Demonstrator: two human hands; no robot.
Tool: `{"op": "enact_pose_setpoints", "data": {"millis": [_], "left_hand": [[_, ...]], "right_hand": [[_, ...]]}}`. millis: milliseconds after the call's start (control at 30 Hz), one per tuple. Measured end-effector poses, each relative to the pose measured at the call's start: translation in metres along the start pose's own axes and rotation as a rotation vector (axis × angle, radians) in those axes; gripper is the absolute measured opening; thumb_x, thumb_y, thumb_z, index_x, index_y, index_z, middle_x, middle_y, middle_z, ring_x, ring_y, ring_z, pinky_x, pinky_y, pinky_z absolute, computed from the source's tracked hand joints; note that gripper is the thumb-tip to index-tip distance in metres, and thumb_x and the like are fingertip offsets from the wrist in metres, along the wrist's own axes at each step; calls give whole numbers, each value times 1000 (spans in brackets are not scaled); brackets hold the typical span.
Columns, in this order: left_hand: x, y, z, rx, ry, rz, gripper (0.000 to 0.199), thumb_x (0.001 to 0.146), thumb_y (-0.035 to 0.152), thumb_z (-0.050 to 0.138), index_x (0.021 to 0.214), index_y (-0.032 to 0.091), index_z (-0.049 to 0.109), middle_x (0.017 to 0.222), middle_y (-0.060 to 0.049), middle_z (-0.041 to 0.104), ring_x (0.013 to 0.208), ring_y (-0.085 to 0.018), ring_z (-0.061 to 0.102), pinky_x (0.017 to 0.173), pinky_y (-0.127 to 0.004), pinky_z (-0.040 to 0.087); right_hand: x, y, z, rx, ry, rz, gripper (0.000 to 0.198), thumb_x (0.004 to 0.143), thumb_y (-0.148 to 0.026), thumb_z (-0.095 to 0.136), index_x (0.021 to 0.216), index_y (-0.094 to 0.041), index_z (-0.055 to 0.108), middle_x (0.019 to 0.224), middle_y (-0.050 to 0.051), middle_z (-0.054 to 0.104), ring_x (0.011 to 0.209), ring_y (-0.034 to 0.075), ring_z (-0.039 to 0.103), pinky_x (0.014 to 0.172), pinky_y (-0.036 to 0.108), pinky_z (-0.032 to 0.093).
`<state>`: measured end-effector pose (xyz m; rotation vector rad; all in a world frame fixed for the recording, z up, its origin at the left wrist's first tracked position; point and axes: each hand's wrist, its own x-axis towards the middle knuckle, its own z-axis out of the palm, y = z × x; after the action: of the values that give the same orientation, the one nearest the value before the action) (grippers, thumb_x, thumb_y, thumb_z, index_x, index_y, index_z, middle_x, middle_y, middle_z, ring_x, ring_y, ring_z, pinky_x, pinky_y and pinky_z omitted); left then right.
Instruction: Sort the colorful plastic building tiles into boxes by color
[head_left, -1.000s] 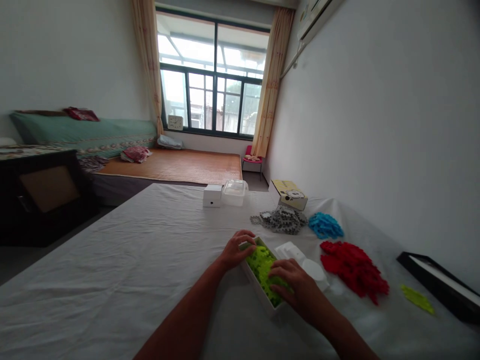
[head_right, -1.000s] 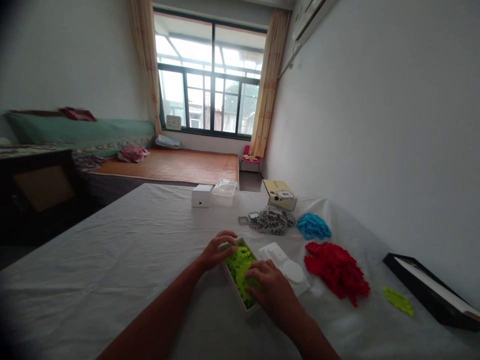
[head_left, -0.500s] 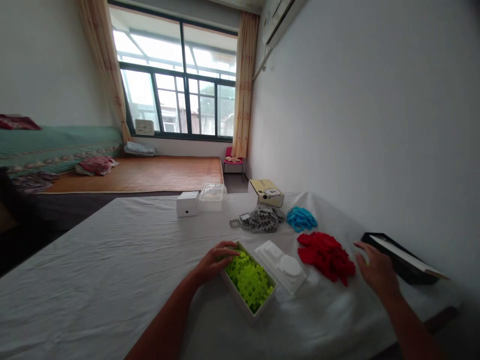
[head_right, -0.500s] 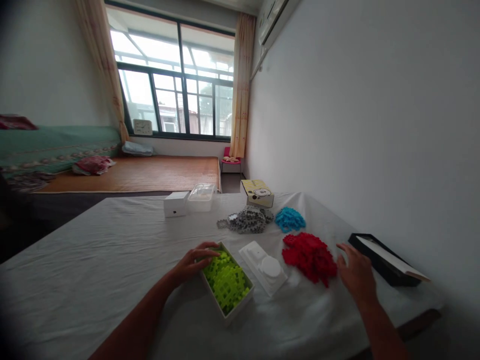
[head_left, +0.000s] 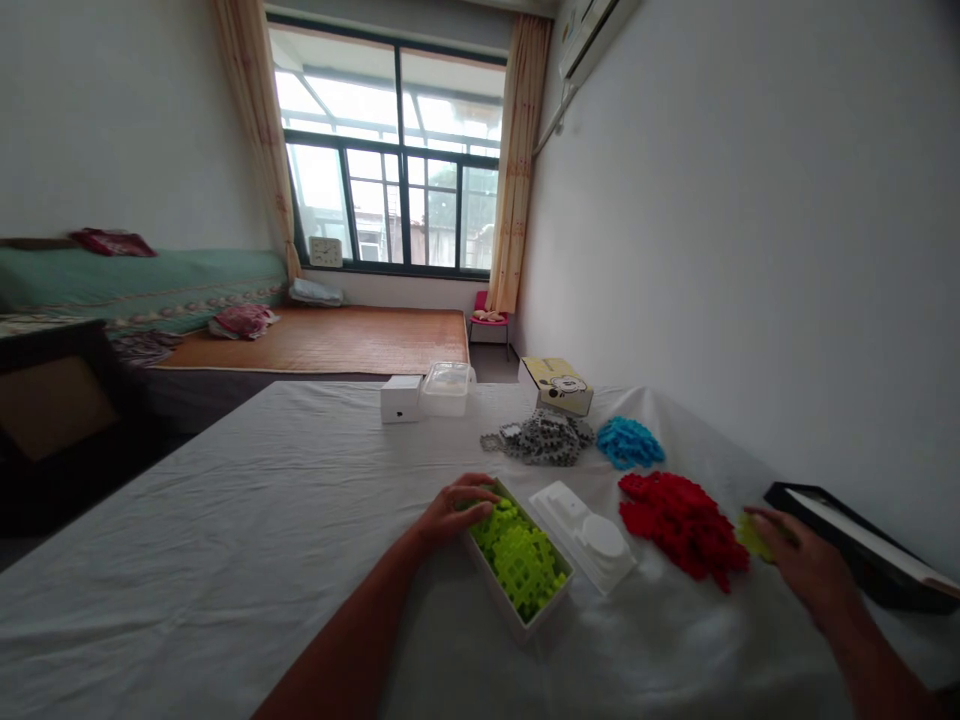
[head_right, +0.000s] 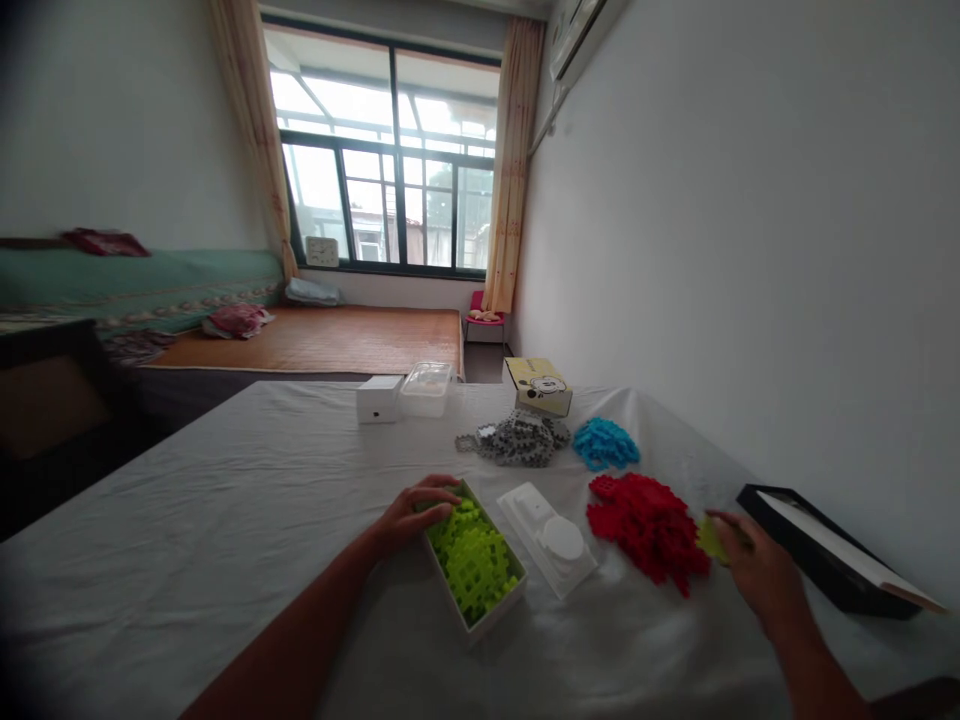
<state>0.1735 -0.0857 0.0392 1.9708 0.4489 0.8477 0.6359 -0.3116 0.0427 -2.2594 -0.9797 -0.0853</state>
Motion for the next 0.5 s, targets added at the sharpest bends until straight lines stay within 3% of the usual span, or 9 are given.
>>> {"op": "enact_pose_setpoints", "data": {"millis": [67, 167, 267, 400, 500], "left_hand": [[0, -1, 2, 15, -14, 26, 29, 80, 43, 63, 95, 21, 74, 122, -10, 58, 116, -26, 52, 103, -37, 36], [-2, 3, 1, -21, 4, 3, 28, 78, 44, 66, 91, 20, 74, 121, -9, 59, 116, -27, 51, 103, -38, 35], [-5, 8, -3, -128, 58, -48, 34, 83, 46, 57, 96, 19, 73, 120, -9, 60, 116, -27, 51, 103, -38, 35], [-9, 9, -7, -281, 186, -146, 42, 88, 49, 45, 104, 18, 69, 121, -8, 61, 117, -27, 50, 98, -37, 39], [-8, 4, -7, -347, 220, -201, 44, 88, 51, 45, 104, 18, 69, 120, -8, 61, 116, -26, 51, 96, -36, 41]], "right_hand": [[-28, -76, 6, 250, -116, -180, 43, 79, -59, 37, 98, -30, 63, 110, 9, 66, 104, 32, 60, 89, 44, 48], [-75, -183, 30, 479, -411, -376, 38, 79, -54, 50, 95, -23, 65, 97, 7, 69, 91, 25, 64, 78, 36, 52], [-113, -256, 61, 568, -498, -474, 33, 83, -47, 50, 93, -20, 65, 82, 4, 69, 72, 18, 63, 65, 28, 51], [-132, -294, 84, 527, -471, -648, 26, 84, -39, 50, 92, -21, 67, 87, 5, 70, 76, 17, 64, 66, 27, 51], [-118, -282, 79, 432, -335, -689, 30, 86, -41, 45, 98, -23, 67, 102, 7, 68, 93, 20, 62, 70, 29, 53]]}}
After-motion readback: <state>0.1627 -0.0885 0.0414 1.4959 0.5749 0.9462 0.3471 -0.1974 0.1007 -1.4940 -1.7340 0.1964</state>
